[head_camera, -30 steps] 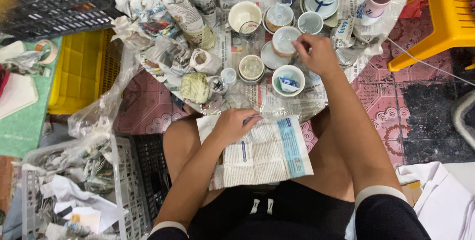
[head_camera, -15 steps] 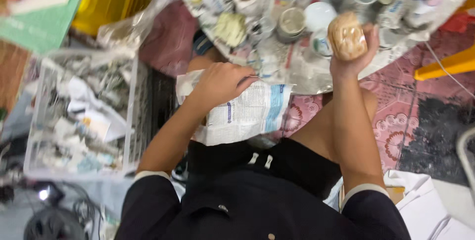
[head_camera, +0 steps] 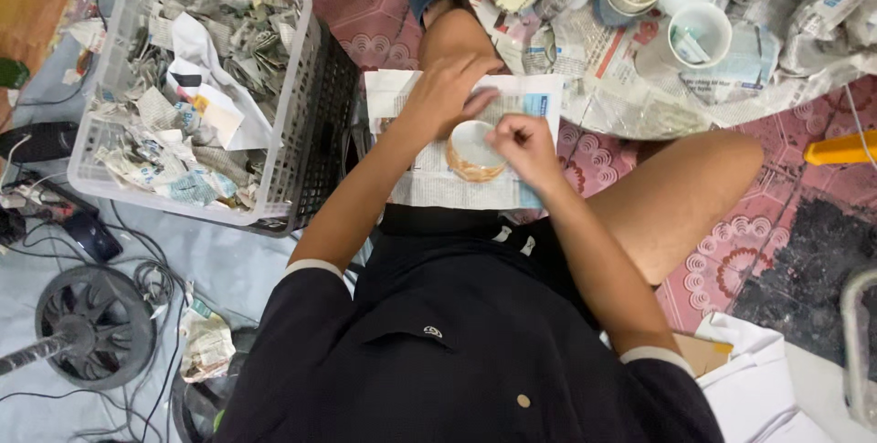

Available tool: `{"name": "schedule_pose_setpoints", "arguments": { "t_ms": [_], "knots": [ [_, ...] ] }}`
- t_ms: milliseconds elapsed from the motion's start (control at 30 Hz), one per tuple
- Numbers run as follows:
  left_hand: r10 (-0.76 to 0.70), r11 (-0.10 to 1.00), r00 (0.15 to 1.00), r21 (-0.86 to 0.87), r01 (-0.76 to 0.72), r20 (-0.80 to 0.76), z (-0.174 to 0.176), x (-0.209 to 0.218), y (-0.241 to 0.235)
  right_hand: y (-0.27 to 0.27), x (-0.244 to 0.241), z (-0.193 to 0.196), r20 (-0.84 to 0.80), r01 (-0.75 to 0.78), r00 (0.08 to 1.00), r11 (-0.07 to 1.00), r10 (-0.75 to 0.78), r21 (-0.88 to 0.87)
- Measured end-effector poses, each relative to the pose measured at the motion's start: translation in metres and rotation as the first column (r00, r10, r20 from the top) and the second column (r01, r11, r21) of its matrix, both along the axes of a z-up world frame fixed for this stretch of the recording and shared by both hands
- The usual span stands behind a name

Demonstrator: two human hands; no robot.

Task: The person sits on the floor and wraps small white cups with newspaper sheets. They fold the paper around each cup and place the wrapped items into a nearby plastic basket.

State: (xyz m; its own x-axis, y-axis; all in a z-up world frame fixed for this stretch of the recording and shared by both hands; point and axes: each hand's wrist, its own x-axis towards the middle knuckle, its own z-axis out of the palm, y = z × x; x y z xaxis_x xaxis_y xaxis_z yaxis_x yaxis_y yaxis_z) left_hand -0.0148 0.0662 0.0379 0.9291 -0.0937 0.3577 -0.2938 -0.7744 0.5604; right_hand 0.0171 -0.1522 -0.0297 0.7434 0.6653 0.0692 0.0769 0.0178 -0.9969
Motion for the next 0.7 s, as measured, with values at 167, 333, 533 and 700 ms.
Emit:
{"name": "schedule_pose_setpoints", "arguments": {
  "t_ms": [167, 333, 533, 700],
  "knots": [
    [0.293, 0.954, 0.935, 0.002, -0.300, 0.200, -0.017, -0.028, 0.031, 0.009, -0.018, 0.009, 0.224, 0.091, 0.970, 0.995, -0.095, 0.031],
    [0.427, 0.595, 0.895, -0.704, -0.387, -0.130, -0.056, -0.083, 0.055, 0.018, -0.027, 0.015, 0.328, 0.173, 0.926, 0.983, -0.185, 0.067],
    [0.419, 0.633, 0.826, -0.530, -0.564, -0.378, -0.045, -0.125, 0.065, 0.027, -0.035, 0.023, 0.393, 0.228, 0.888, 0.971, -0.238, 0.075],
    [0.446, 0.847, 0.883, -0.247, -0.470, -0.149, 0.023, -0.134, 0.069, 0.031, -0.038, 0.026, 0.376, 0.239, 0.890, 0.967, -0.256, 0.092]
  ]
}}
